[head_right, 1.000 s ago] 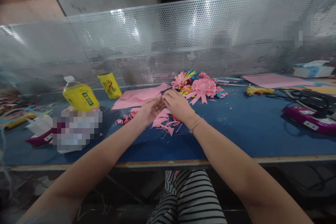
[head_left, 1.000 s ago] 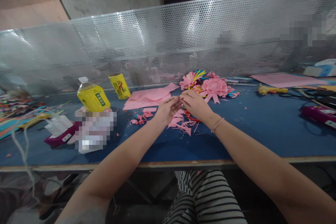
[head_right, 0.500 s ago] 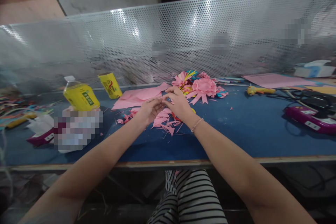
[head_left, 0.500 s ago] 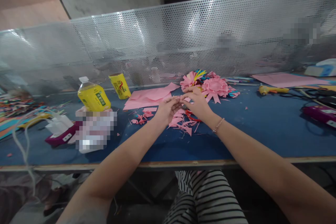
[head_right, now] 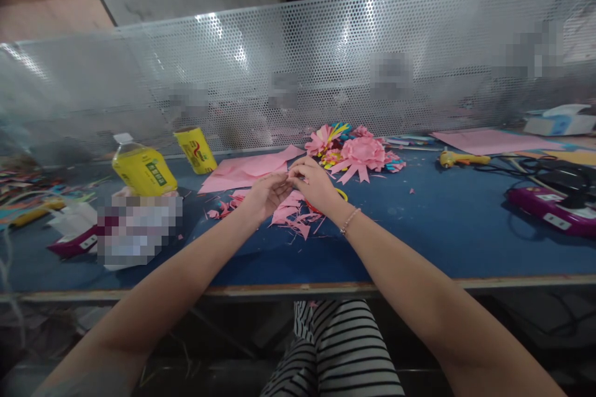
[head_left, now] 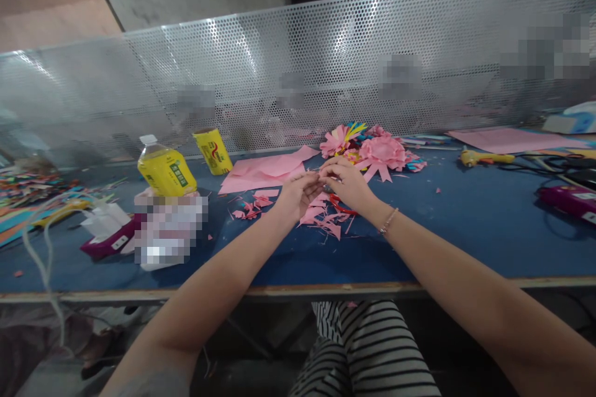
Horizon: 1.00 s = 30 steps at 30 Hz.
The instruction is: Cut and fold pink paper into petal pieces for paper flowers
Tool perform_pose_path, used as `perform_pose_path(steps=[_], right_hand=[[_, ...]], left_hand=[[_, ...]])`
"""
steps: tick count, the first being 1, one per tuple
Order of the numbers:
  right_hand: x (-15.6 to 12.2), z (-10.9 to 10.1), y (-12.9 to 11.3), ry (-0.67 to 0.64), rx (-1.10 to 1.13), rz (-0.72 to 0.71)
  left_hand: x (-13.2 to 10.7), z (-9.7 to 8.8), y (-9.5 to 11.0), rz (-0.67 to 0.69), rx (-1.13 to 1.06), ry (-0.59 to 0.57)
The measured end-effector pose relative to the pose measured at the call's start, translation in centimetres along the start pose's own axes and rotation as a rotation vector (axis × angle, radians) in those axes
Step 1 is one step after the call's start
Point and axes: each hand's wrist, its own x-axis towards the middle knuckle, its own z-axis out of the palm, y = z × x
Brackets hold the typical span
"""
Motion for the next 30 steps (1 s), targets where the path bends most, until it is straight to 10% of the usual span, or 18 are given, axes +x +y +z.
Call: perform_pose_path(steps=[30], right_hand=[[0.05,0.21,-0.87,0.126,0.455,0.353]], left_hand=[[-0.29,-0.09,0.35,0.275,0.194,-0.108]])
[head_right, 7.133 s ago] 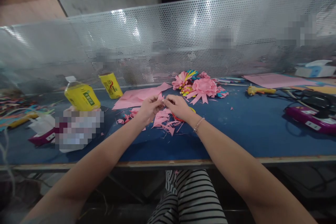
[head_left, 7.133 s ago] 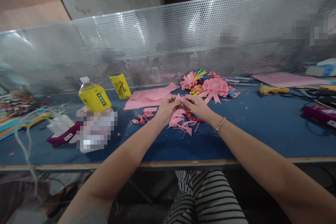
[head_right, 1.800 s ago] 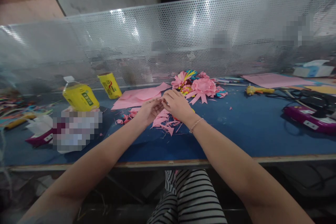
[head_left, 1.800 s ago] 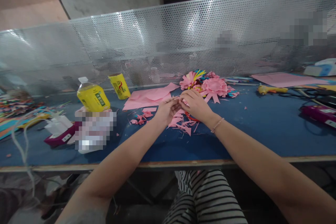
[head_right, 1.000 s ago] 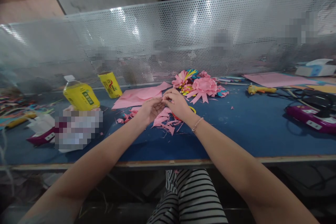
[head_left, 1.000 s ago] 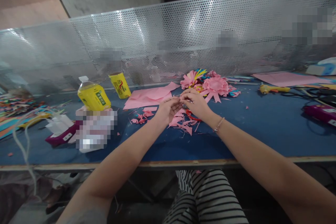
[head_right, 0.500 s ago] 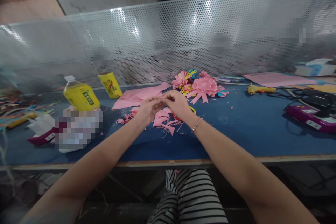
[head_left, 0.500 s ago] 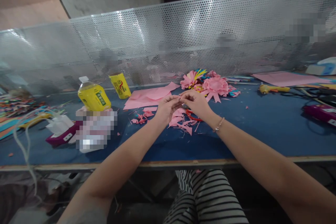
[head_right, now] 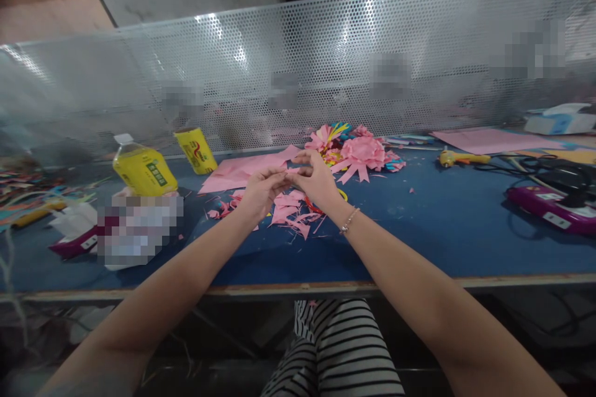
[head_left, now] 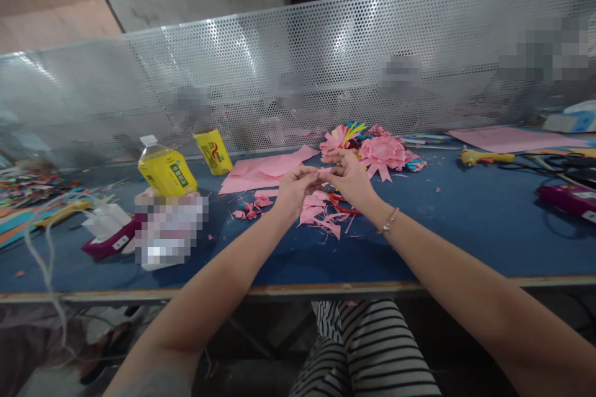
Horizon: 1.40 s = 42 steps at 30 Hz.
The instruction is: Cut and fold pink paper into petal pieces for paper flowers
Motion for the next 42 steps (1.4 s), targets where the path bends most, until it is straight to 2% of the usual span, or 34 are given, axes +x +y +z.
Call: perform_pose_path(steps=[4,12,17,23,28,38,42], right_hand=[[0.0,0.0,0.1,-0.035,0.007,0.006],[0.1,0.0,0.1,-0.016,0.010,-0.009],[0.3,-0.2,0.3,-0.013,0.049,0.023],[0.3,-0.3,1.0,-0.025,0.106,0.036],[0.2,-0.2,0.8,-0.049,0.204,0.067],[0.2,-0.3,0.8,0.031,0.141,0.107],[0.3,-0.3,0.7,0.033,0.200,0.138]], left_hand=[[0.0,0.1,0.0,0.034,0.033,-0.015],[-0.1,0.0,-0.1,0.052,0.034,-0.018],[0.1,-0.2,-0.4,0.095,0.065,-0.079],[-0.1,0.1,-0.2,0.079,0.118,-0.053],[-0.2,0.2,-0.1,0.125,0.128,-0.010],[-0.3,0.2,0.0,0.166,0.213,-0.049],[-0.2,0.2,0.1,0.150,0.203,-0.069]])
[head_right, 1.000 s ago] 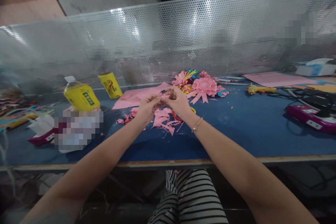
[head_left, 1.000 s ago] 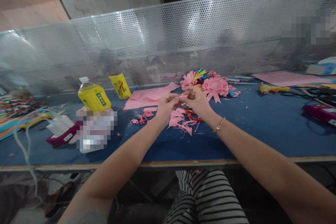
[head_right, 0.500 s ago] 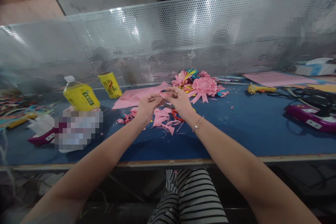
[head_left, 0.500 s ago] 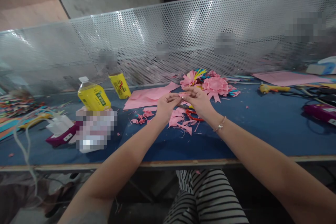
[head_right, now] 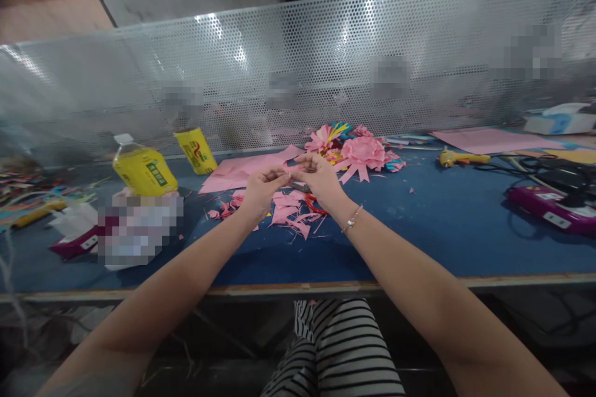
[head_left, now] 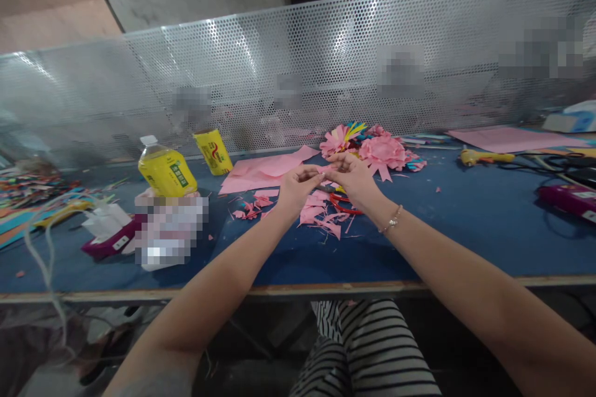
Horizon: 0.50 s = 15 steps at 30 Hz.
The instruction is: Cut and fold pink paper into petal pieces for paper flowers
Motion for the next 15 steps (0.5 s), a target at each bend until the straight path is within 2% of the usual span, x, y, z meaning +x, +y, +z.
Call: perform_pose_path(steps=[6,10,15], right_hand=[[0.0,-0.1,-0.4,-0.109,0.170,0.110],[-0.1,-0.1,-0.8,-0.110,0.216,0.146],[-0.2,0.2,-0.9,-0.101,0.132,0.112]], left_hand=[[0.5,-0.5,-0.7,-0.042,-0.092,-0.047],[0.6,-0.6,-1.1,-0.026,-0.089,0.001],[0.6,-0.6,-1.0,-0.002,-0.091,0.074]])
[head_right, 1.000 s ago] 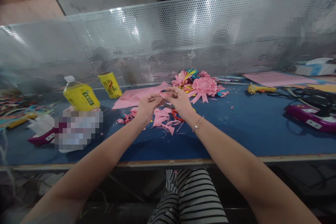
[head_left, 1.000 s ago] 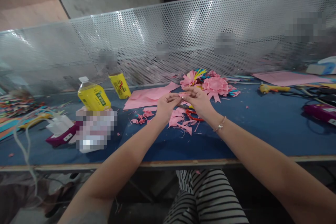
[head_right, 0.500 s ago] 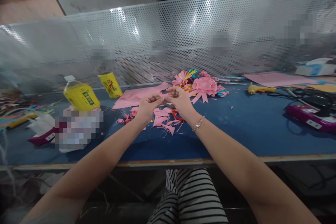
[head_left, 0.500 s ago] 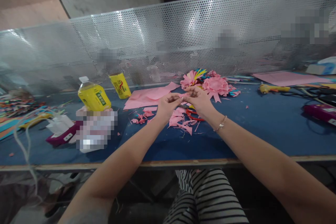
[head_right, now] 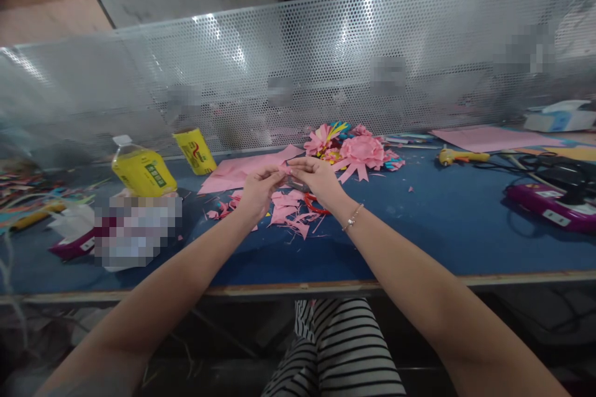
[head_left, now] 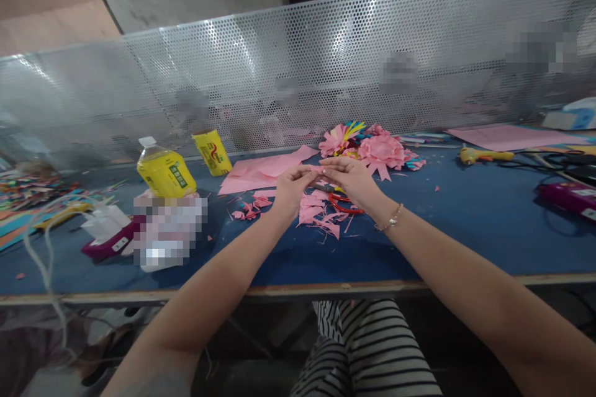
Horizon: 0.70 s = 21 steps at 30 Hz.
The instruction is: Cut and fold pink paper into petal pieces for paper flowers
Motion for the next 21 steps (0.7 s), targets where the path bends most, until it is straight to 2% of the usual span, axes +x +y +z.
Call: perform_pose_path(steps=[5,8,12,21], right_hand=[[0.12,-0.01,0.39,0.046,-0.117,-0.082],[0.10,-0.05,0.56,0.035,-0.214,-0.149],[0.01,0.00,0.56,0.019,-0.301,-0.154],[0.37,-0.25,0.91,0.029,-0.195,-0.109]], left_hand=[[0.12,0.00,0.04,-0.005,0.038,0.085],[0.15,-0.07,-0.08,0.011,0.057,0.096],[-0.06,-0.02,-0.07,0.040,0.089,0.101],[0.04,0.01,-0.02,-0.005,0.068,0.019]])
